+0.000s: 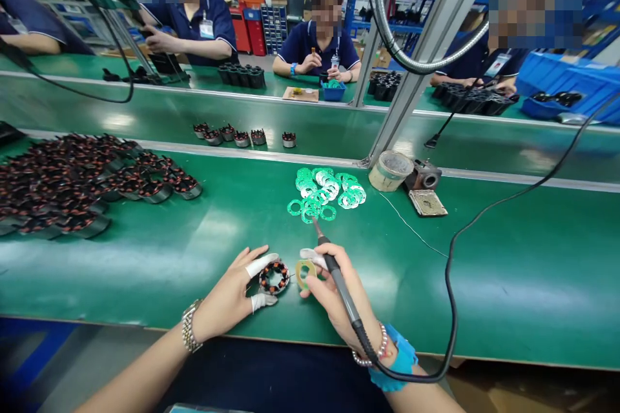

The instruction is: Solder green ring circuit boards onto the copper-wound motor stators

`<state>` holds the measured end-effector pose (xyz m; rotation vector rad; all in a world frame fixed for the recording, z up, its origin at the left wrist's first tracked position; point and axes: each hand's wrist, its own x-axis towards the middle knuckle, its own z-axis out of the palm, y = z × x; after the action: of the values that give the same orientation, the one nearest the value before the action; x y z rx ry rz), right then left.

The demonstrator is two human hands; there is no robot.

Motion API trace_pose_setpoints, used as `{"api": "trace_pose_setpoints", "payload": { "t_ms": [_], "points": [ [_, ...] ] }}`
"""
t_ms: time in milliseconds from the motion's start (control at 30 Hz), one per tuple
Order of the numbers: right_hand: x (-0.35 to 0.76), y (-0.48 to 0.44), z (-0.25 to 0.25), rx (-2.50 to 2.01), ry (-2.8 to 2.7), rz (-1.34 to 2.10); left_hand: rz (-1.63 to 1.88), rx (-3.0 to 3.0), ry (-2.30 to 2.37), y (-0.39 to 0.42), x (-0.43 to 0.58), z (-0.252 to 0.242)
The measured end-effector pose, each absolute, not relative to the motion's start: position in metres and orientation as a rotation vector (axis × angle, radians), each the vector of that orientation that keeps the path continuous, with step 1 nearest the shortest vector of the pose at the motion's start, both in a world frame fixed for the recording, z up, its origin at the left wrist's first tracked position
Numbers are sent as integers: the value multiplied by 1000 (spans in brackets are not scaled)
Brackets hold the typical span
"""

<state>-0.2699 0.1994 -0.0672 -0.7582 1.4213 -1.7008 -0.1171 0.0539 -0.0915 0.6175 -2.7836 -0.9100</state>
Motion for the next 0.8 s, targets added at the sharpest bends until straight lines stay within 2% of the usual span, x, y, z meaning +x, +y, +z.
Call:
{"api": "trace_pose_setpoints", "payload": {
  "t_ms": [167, 367, 433, 533, 633, 800],
  "points": [
    [-272, 194, -71, -878, 1248, -1669, -840, 676, -2660, 64, -120, -93],
    [-266, 177, -75, -868, 1592, -1780, -860, 705, -2584, 69, -125, -90],
    [-266, 172, -70, -965, 1758, -1668, -862, 705, -2585, 69, -125, -90],
    [-265, 167, -58, -1344, 1989, -1359, -879, 714, -2587, 68, -124, -90],
    [-262, 164, -49, -1717, 1973, -1073, -887, 719, -2582, 68, -124, -91],
    [-259, 160, -53, -1877, 1944, -961, -922, 692, -2564, 69, -123, -92]
  ]
}}
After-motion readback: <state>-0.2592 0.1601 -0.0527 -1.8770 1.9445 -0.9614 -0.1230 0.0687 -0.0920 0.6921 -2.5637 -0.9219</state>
